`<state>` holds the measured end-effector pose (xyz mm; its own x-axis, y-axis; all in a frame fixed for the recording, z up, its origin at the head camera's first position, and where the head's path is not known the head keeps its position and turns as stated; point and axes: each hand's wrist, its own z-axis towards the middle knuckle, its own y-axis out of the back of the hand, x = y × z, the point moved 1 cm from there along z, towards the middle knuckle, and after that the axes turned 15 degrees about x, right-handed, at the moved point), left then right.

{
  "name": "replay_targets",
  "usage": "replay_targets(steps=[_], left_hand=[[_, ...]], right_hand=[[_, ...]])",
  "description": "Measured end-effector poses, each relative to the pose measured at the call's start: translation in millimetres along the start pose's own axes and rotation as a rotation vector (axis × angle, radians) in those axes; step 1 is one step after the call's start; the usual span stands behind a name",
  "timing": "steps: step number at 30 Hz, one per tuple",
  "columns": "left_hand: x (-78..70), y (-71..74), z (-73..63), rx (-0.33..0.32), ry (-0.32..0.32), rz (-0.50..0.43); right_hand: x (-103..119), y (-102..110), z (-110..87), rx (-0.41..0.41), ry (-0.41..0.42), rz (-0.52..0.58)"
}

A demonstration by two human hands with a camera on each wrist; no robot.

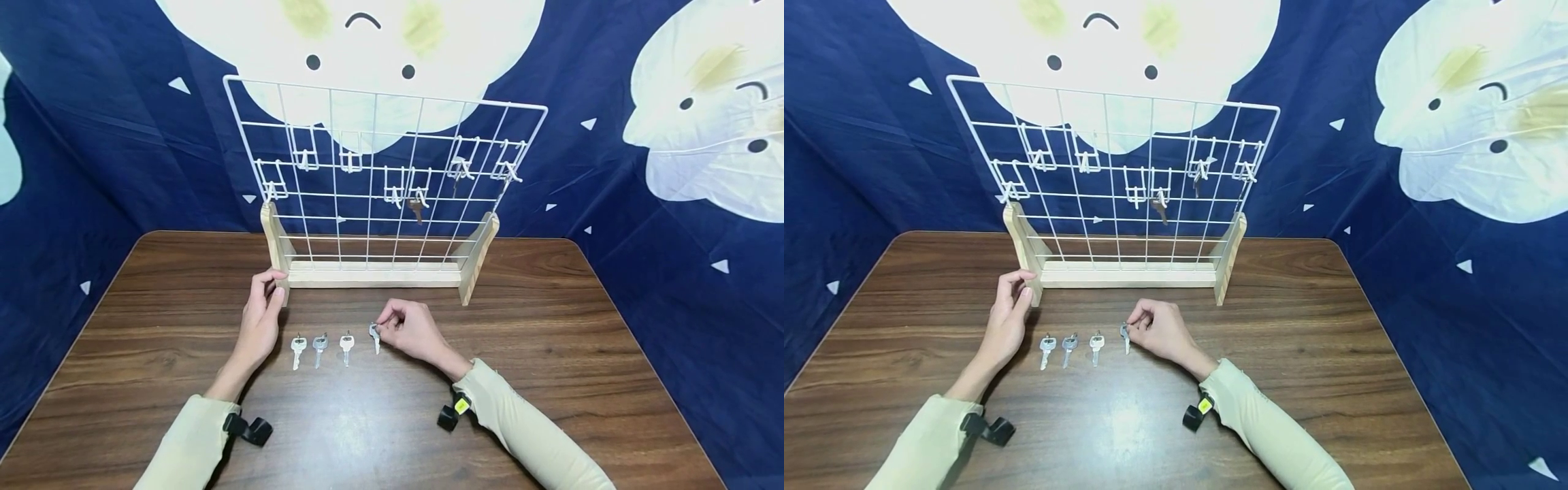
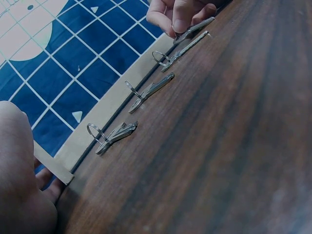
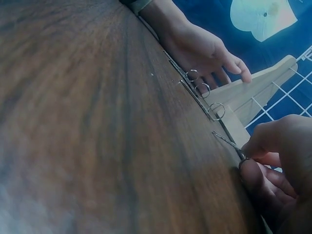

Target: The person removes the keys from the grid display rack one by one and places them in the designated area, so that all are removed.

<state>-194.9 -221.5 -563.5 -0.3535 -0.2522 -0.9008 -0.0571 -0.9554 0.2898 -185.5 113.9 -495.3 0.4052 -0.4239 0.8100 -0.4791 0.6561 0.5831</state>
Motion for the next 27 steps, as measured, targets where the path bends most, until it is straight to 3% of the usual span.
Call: replay_targets(steps=[8,19,27], left_hand=[[-1.2,0.2,-0.4,0.002,0.008,0.001],[-8.0,-1.1,-0.8,-0.005,-0.011,-0.041],[-1.5,-0.4,1.1,-0.004,0.019,-0.012]], right_hand=[[2.9,0.8,1.6,0.023,-0.014,-0.104],[11.3,3.0,3.0,0.097,-0.072,-0.140],[10.8,3.7,1.1,0.165,0.008,-0.130]])
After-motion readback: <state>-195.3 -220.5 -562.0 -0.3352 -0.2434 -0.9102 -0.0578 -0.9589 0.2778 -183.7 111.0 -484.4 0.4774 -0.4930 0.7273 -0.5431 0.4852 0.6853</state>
